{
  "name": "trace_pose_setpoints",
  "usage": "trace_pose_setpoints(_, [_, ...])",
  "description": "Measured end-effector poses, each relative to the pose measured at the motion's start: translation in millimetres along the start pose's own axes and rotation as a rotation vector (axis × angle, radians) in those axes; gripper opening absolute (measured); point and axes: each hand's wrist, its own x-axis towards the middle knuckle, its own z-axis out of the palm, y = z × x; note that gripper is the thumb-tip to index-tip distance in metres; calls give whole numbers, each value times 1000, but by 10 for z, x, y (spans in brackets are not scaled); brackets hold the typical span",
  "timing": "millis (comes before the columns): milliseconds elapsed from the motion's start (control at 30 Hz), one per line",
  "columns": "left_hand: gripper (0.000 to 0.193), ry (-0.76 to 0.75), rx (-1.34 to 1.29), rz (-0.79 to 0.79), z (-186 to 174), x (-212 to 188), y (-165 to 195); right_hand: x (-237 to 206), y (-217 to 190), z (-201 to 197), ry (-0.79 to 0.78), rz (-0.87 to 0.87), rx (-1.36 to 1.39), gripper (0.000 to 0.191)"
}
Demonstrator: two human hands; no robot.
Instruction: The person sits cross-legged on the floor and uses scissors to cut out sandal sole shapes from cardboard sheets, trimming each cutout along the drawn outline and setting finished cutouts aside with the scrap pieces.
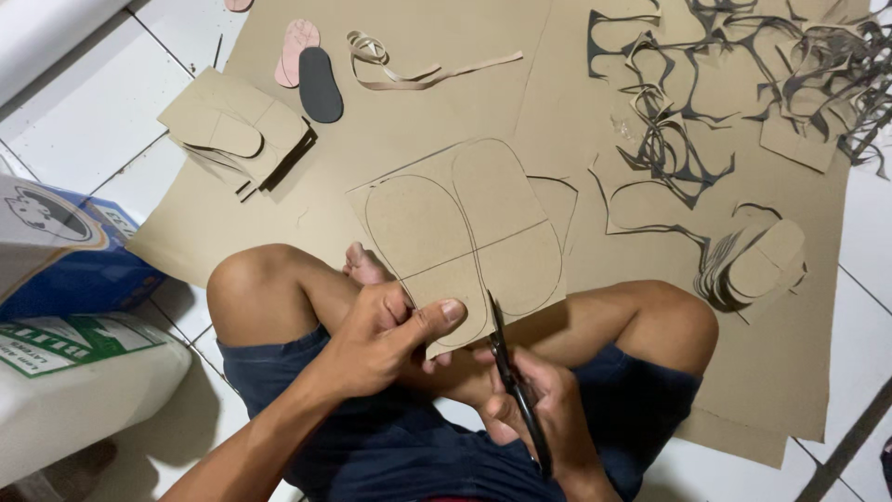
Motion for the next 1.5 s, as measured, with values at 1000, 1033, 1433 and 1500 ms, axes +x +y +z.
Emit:
trace_pose_setpoints(1000, [44, 92, -4, -22, 260, -175, -156, -148, -58, 122, 131, 78, -37, 29])
trace_pose_setpoints(1033, [44, 107, -11, -31, 266, -176, -184, -160, -29, 118, 135, 77, -15, 29])
trace_pose_setpoints(1433, [37, 42, 117, 15, 120, -32, -231, -152, 166, -133, -93, 504, 161, 13])
trace_pose_setpoints(1500, [38, 8, 29, -60, 136, -29, -231, -111, 170, -234, -215, 345, 297, 15])
